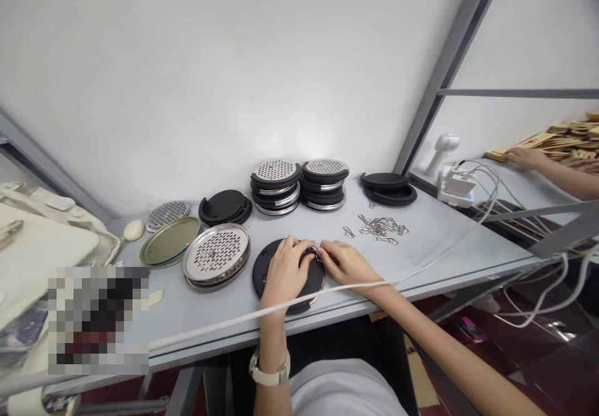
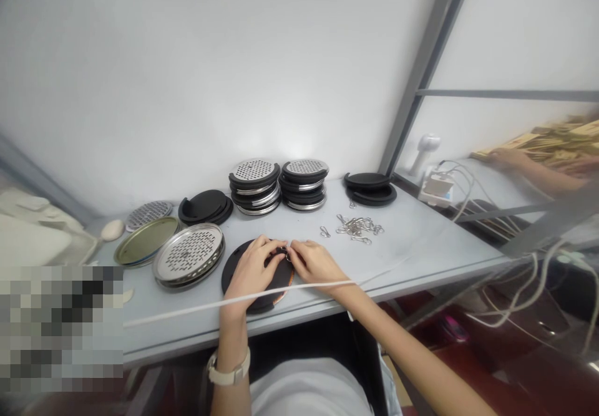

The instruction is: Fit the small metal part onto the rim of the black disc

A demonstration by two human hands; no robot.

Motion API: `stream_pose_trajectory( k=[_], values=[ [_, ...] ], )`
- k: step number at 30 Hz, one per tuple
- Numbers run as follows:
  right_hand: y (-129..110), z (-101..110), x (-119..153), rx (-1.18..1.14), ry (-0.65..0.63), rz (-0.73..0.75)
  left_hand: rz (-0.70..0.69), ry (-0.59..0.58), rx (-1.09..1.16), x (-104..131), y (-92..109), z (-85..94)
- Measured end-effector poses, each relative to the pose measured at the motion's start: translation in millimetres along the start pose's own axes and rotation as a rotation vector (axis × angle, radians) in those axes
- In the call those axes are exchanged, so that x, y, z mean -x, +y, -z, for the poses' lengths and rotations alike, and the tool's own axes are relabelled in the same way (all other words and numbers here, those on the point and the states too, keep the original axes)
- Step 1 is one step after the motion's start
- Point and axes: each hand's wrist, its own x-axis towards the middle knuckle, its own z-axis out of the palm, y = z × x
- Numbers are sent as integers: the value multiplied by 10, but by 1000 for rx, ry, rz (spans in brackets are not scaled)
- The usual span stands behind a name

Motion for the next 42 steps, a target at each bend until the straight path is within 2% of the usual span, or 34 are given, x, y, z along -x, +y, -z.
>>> stream_pose_trajectory(
  k=[19, 30, 42],
  values=[
    [36, -22, 10, 4, 89, 19, -17, -10, 13, -8, -2, -13],
    [81, -42, -2, 4, -62, -12, -8, -7, -2, -8, -4, -19],
    [38, -31, 2, -21, 45, 26, 4, 6, 25, -9, 24, -11]
  ],
)
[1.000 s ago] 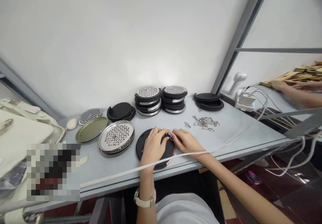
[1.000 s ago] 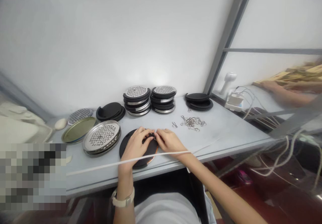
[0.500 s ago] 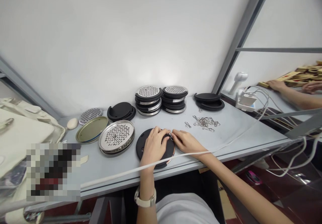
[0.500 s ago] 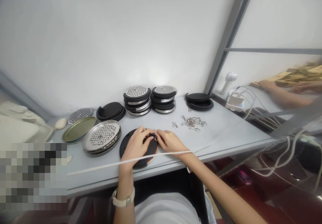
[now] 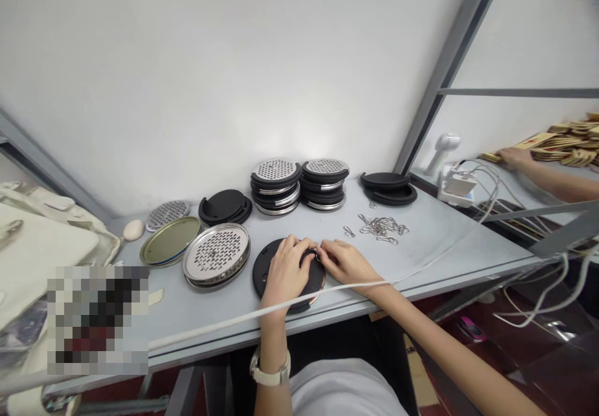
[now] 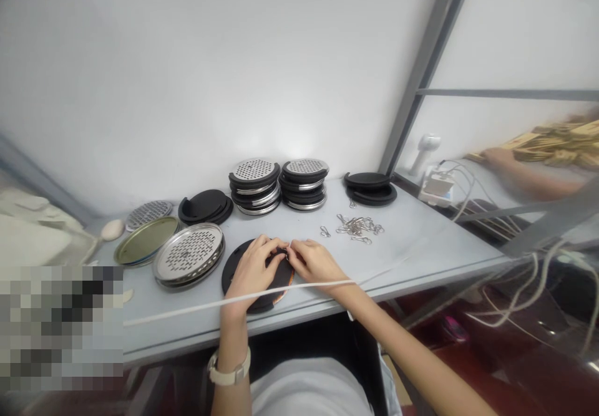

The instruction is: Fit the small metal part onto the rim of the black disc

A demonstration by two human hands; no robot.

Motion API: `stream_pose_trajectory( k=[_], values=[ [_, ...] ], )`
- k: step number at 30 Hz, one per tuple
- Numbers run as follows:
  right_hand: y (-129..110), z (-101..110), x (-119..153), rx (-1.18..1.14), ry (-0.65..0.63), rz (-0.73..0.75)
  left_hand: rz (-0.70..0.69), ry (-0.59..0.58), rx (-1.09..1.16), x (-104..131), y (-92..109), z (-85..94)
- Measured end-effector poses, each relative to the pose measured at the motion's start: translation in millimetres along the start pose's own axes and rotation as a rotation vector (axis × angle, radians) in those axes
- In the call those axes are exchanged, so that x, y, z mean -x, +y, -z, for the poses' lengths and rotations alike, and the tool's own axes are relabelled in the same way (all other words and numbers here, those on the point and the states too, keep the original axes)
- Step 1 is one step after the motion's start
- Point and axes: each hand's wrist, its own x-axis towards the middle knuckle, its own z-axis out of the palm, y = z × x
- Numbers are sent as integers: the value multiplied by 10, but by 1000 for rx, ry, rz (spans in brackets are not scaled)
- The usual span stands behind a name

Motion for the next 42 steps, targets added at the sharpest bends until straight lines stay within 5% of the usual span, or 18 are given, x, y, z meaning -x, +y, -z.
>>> stream_pose_trajectory(
  k=[16, 29, 42],
  values=[
    [-21, 11, -1, 4, 76, 35, 0, -13, 29, 4, 18, 6],
    [-25, 29, -6, -29, -46, 11, 3, -11, 23, 3, 15, 1],
    [-50, 47, 2, -29, 79, 12, -17, -42, 32, -3, 4, -14]
  ],
)
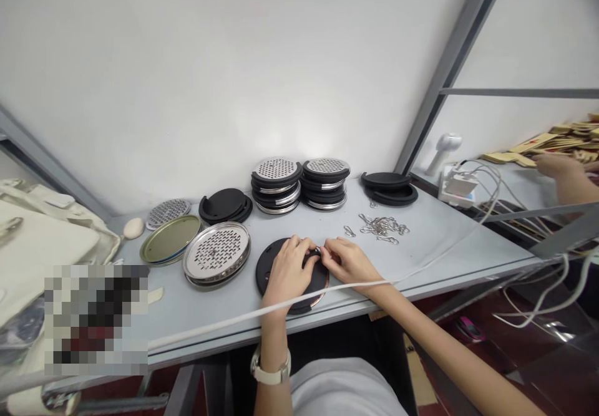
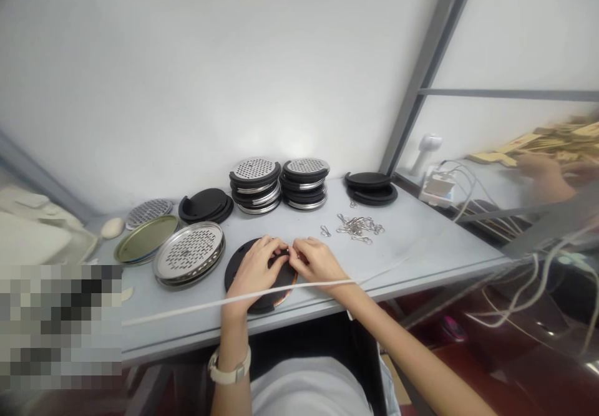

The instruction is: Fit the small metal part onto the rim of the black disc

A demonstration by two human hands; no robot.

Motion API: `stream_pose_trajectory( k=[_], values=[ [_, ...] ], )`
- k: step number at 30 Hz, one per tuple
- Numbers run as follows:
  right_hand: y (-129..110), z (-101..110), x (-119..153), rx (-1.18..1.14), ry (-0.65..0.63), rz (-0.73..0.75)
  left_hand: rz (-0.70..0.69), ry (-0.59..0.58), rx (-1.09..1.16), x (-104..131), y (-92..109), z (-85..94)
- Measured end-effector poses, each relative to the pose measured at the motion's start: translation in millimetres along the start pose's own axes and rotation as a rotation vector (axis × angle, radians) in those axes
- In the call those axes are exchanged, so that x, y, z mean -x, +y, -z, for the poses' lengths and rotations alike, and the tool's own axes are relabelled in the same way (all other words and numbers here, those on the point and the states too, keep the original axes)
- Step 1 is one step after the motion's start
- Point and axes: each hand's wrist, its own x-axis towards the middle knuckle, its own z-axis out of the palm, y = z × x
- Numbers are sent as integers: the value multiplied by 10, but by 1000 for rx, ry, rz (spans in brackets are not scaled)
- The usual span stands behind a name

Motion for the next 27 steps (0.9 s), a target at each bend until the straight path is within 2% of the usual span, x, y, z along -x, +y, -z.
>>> stream_pose_trajectory(
  k=[10, 27],
  values=[
    [32, -37, -11, 8, -94, -21, 8, -18, -53, -4, 1, 11],
    [14, -18, -10, 1, -77, -34, 0, -13, -38, -2, 1, 13]
  ],
)
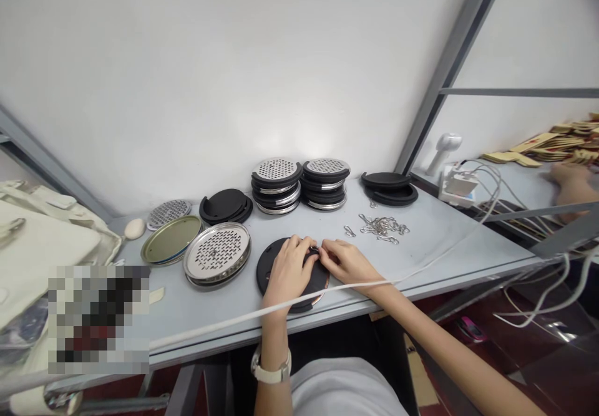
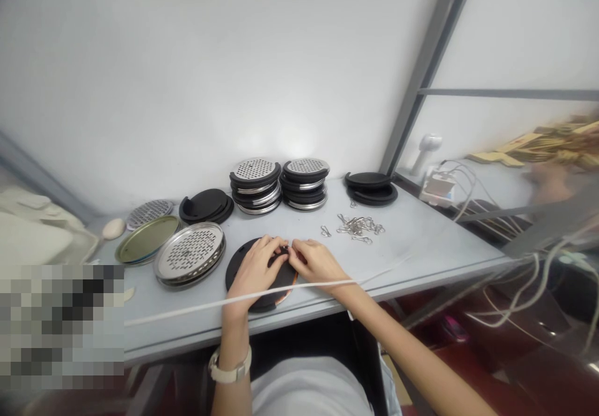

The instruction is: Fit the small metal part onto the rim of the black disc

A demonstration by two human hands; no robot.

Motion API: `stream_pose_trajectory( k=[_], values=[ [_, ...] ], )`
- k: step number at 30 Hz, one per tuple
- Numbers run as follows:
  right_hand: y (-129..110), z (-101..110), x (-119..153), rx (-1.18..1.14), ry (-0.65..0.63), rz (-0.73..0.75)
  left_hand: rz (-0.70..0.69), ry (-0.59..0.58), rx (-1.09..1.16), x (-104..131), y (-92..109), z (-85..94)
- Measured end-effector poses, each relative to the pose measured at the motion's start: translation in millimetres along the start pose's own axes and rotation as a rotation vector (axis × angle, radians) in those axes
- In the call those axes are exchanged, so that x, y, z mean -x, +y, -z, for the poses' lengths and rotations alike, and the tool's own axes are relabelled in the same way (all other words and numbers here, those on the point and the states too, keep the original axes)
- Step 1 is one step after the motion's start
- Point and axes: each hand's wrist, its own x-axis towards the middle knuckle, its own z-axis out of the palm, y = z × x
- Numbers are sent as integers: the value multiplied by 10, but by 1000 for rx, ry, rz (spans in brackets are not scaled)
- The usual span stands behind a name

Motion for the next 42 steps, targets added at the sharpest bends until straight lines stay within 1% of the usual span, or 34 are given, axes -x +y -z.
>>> stream_pose_trajectory(
  k=[6, 20, 24, 42],
  values=[
    [-23, 10, 7, -10, -15, -6, -8, 1, -23, 1, -6, -8],
    [-12, 12, 3, -32, 27, -54, -4, 10, -15, 0, -27, -26],
    [-9, 9, -3, -24, 19, -74, -7, 16, -9, -5, -37, -34],
    [-11, 18, 10, -57, -7, -69, -21, 37, -8, 5, -33, -51]
  ],
)
